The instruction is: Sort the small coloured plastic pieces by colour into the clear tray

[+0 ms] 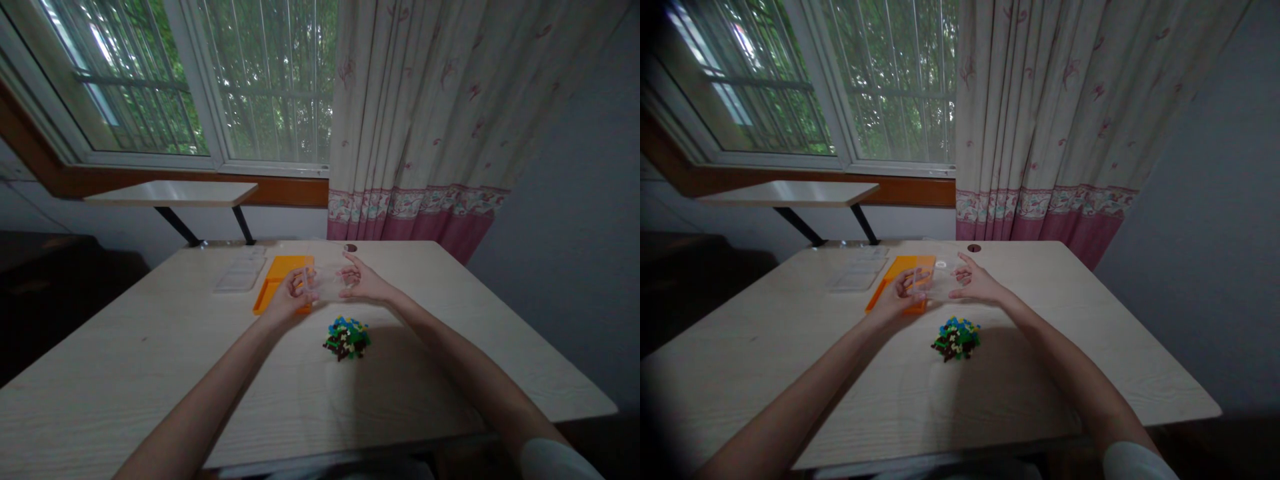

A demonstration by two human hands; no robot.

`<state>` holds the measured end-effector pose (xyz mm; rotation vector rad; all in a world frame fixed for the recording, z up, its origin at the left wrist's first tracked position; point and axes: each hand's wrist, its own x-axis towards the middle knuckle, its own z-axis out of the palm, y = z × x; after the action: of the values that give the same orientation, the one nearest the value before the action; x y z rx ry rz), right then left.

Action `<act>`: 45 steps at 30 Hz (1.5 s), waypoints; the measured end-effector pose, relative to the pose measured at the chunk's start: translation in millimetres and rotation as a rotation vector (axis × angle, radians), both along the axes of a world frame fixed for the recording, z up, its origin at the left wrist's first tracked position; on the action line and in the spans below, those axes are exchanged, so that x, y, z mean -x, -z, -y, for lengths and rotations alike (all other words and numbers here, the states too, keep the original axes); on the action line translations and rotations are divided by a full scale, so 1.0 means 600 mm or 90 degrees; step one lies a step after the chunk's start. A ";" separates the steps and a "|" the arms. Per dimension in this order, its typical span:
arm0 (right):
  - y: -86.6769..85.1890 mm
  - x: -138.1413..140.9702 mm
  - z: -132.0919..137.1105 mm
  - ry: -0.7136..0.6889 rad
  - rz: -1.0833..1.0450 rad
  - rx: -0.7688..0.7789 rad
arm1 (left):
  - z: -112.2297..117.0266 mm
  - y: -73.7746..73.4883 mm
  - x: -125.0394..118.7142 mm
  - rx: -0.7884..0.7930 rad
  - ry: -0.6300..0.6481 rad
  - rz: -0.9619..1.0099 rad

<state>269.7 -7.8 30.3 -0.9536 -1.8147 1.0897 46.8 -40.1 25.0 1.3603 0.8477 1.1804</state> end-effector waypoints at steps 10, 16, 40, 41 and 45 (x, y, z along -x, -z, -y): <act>0.042 -0.045 0.009 0.099 0.167 -0.116 | 0.000 0.000 0.042 -0.244 -0.020 -0.595; 0.066 -0.030 0.010 0.096 0.210 -0.119 | -0.006 0.009 0.035 -0.291 0.038 -0.619; 0.083 -0.010 0.001 0.080 0.159 -0.099 | -0.017 0.012 0.040 -0.299 0.017 -0.693; 0.085 -0.010 0.000 0.079 0.159 -0.101 | -0.017 0.013 0.040 -0.298 0.018 -0.697; 0.090 -0.011 -0.003 0.073 0.158 -0.110 | -0.018 0.012 0.038 -0.294 0.012 -0.713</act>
<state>276.4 -5.8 -23.8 -1.1109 -1.9891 0.7573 23.8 -29.6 17.9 2.4692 1.3493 0.5196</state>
